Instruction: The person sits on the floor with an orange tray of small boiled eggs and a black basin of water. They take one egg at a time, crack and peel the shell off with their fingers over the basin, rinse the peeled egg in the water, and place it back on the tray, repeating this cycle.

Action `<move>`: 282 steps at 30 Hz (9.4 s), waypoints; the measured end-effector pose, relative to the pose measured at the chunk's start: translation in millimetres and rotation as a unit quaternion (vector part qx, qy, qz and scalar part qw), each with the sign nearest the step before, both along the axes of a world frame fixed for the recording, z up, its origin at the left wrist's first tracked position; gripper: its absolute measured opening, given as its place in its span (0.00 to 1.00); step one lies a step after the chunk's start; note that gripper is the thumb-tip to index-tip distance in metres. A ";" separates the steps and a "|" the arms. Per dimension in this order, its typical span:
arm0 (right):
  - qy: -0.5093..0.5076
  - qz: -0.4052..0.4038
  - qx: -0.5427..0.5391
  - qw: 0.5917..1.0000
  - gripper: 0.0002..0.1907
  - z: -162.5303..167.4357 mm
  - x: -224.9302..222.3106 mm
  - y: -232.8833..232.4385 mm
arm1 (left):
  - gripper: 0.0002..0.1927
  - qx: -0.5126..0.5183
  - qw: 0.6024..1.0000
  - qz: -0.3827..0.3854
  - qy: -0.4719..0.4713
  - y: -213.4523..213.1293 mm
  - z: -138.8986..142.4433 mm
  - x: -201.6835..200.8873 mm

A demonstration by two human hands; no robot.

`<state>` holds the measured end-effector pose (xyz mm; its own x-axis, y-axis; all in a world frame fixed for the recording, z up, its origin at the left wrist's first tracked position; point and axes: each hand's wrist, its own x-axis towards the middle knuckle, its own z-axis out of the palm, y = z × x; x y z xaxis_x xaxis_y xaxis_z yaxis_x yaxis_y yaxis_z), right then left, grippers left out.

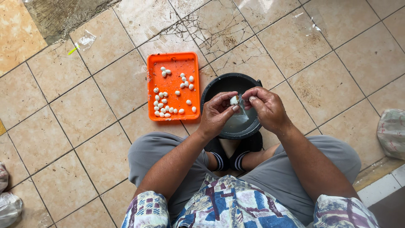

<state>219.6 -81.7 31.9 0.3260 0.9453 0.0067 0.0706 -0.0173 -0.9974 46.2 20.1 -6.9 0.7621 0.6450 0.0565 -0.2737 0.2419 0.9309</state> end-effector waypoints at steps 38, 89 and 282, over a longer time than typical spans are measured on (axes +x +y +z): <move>0.052 0.029 -0.028 0.998 0.07 -10.2 -5.9 -1.0 | 0.17 0.070 0.996 -0.012 0.059 -0.7 1.2 -3.4; 0.304 -0.054 -0.073 0.948 0.06 -52.0 31.0 15.7 | 0.11 -0.347 0.937 0.043 0.007 24.6 -51.6 14.5; -0.272 0.213 -0.074 0.936 0.16 -105.9 -66.7 32.6 | 0.21 0.468 0.878 0.043 0.092 -8.5 -0.9 10.0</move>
<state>152.9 -49.0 -73.9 -0.0934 0.9925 -0.0792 0.5992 -0.0075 -0.8006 56.2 11.6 -7.8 0.7650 0.4370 0.4731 -0.0769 -0.6673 0.7408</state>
